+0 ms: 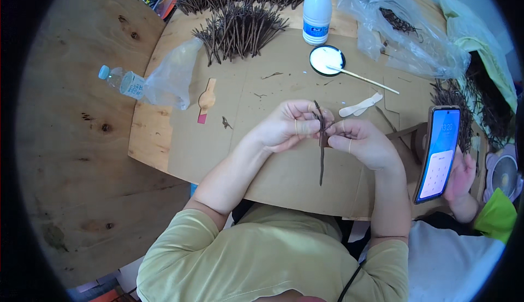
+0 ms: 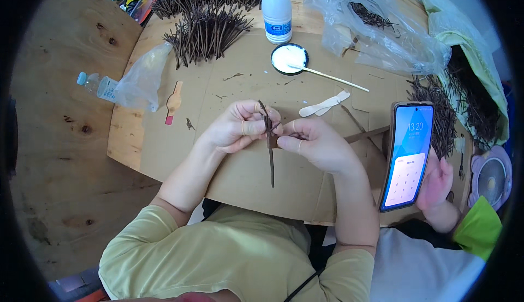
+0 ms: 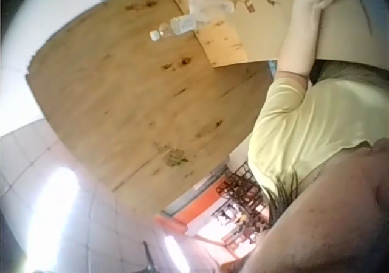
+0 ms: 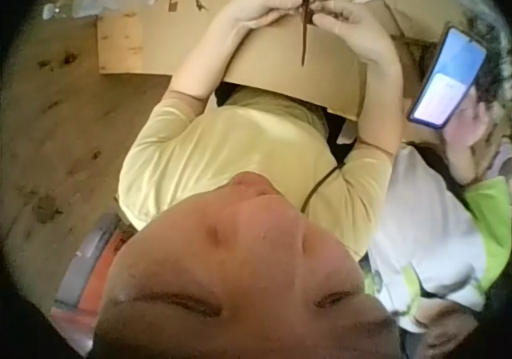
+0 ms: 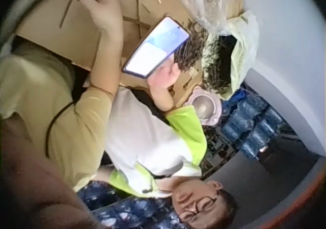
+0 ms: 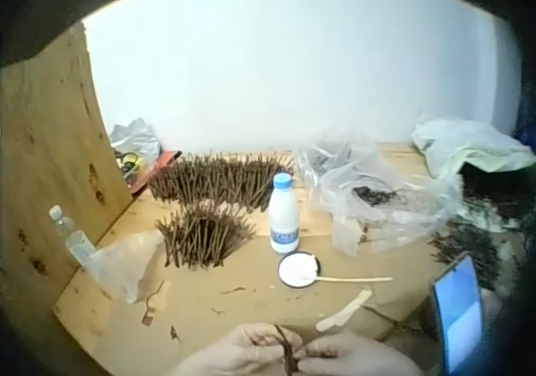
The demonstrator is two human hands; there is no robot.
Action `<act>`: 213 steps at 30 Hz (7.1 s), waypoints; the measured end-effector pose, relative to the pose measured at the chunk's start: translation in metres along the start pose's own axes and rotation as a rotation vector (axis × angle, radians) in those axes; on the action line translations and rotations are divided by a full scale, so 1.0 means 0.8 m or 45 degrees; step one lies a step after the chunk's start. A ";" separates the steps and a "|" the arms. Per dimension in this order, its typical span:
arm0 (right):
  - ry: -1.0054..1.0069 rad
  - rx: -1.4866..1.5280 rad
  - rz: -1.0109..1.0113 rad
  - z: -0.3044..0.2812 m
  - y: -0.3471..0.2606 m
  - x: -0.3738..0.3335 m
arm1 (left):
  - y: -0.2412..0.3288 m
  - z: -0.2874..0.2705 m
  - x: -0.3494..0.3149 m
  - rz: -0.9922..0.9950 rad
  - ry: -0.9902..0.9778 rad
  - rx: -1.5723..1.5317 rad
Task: The person picks up several small dark sticks, aligns them together by hand, and applies a white liquid from a bottle onto the bundle with a small wooden stick.
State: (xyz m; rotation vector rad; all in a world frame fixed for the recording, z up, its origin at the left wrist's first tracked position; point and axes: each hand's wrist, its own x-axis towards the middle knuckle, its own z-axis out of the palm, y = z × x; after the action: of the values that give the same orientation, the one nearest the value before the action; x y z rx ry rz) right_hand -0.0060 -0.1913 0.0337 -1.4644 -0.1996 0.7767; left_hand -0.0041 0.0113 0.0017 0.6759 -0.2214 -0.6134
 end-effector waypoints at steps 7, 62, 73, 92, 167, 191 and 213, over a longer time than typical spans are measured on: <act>-0.178 0.140 0.108 -0.007 0.009 -0.004 | -0.009 0.000 0.000 -0.037 -0.037 -0.165; 0.247 0.113 -0.199 0.028 0.024 0.000 | -0.005 0.023 0.011 0.208 0.181 0.329; 0.174 -0.203 -0.031 0.014 0.007 -0.011 | -0.002 0.002 0.006 0.009 0.319 0.364; 0.115 0.308 -0.081 0.016 0.016 -0.004 | -0.016 0.028 0.013 0.208 0.224 -0.024; 0.127 -0.133 -0.074 0.021 0.024 -0.006 | -0.017 0.004 -0.002 0.137 0.286 0.262; 0.100 -0.065 -0.087 0.018 0.022 -0.005 | -0.017 0.015 0.000 0.142 0.240 0.100; 0.086 0.033 -0.054 0.016 0.027 -0.002 | -0.016 0.014 -0.005 0.068 0.295 0.213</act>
State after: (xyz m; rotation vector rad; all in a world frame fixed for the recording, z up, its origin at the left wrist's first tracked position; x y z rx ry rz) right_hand -0.0221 -0.1836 0.0162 -1.4549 -0.1684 0.6924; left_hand -0.0177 -0.0002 0.0021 0.8929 -0.0749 -0.4639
